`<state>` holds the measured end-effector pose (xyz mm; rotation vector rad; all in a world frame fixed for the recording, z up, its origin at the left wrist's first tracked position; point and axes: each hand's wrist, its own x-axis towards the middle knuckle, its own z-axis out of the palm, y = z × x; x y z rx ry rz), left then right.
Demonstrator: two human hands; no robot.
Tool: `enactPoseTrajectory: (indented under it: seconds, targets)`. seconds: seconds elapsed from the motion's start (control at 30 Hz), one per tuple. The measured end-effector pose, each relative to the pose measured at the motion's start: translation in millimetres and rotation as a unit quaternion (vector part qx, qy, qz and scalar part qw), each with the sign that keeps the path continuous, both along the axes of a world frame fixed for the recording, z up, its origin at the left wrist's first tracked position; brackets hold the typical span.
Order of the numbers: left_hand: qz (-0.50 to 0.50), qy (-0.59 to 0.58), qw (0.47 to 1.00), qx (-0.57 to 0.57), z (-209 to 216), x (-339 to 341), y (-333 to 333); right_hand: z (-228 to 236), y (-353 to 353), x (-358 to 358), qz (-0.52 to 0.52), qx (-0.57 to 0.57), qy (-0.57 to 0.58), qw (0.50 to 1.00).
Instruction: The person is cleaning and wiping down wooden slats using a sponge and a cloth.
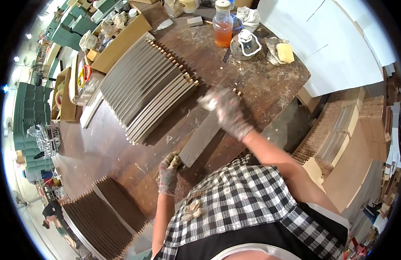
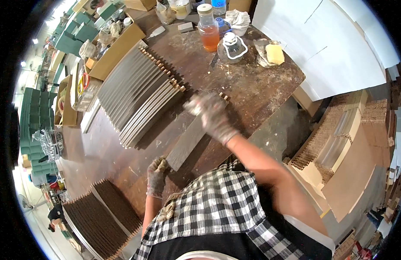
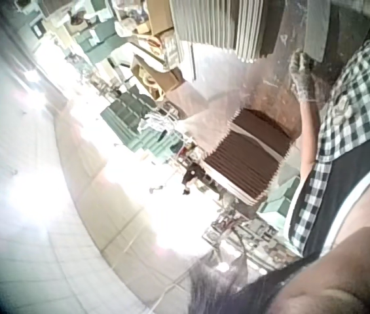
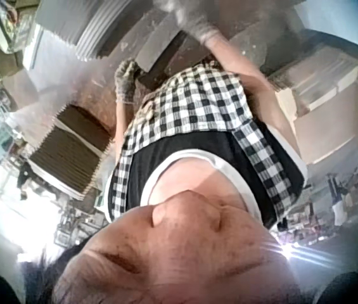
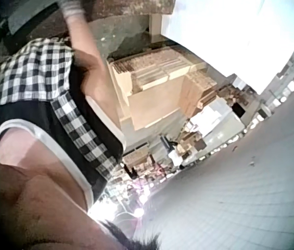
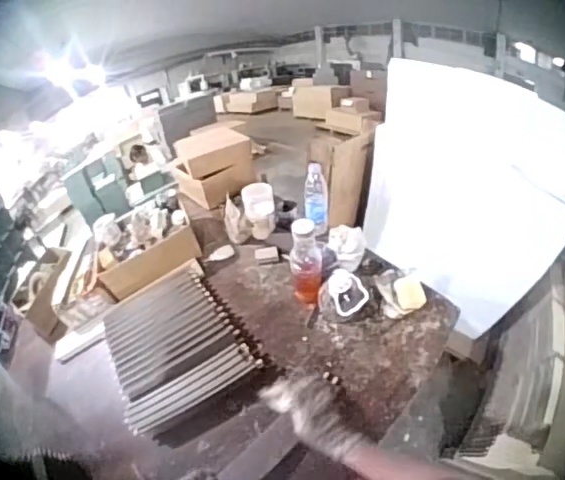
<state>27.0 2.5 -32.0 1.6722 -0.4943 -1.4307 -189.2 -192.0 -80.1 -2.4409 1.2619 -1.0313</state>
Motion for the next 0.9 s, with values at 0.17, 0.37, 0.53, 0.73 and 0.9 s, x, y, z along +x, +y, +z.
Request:
enactPoseTrajectory:
  seconds: [0.17,0.37,0.53,0.73,0.9]
  targets:
    - [-0.153,-0.276,0.949,0.000,17.6,1.5,-8.3,16.0,-67.4,-89.7,-0.134,0.024,-0.010,0.991]
    - [-0.235,-0.465,0.836,-0.172,39.8,-36.5,-55.4,30.7,-13.8,-113.4,-0.147,0.302,-0.215,0.917]
    - [-0.367,-0.551,0.732,-0.161,17.0,-73.5,-82.5,35.5,-1.6,-106.7,-0.158,0.392,-0.252,0.870]
    - [-0.287,-0.483,0.802,-0.202,27.1,-57.1,-78.2,46.8,14.3,-100.2,-0.091,0.490,-0.417,0.760]
    - [-0.246,-0.457,0.810,-0.273,51.1,-54.8,-68.1,80.9,18.6,-61.7,-0.038,0.420,-0.415,0.806]
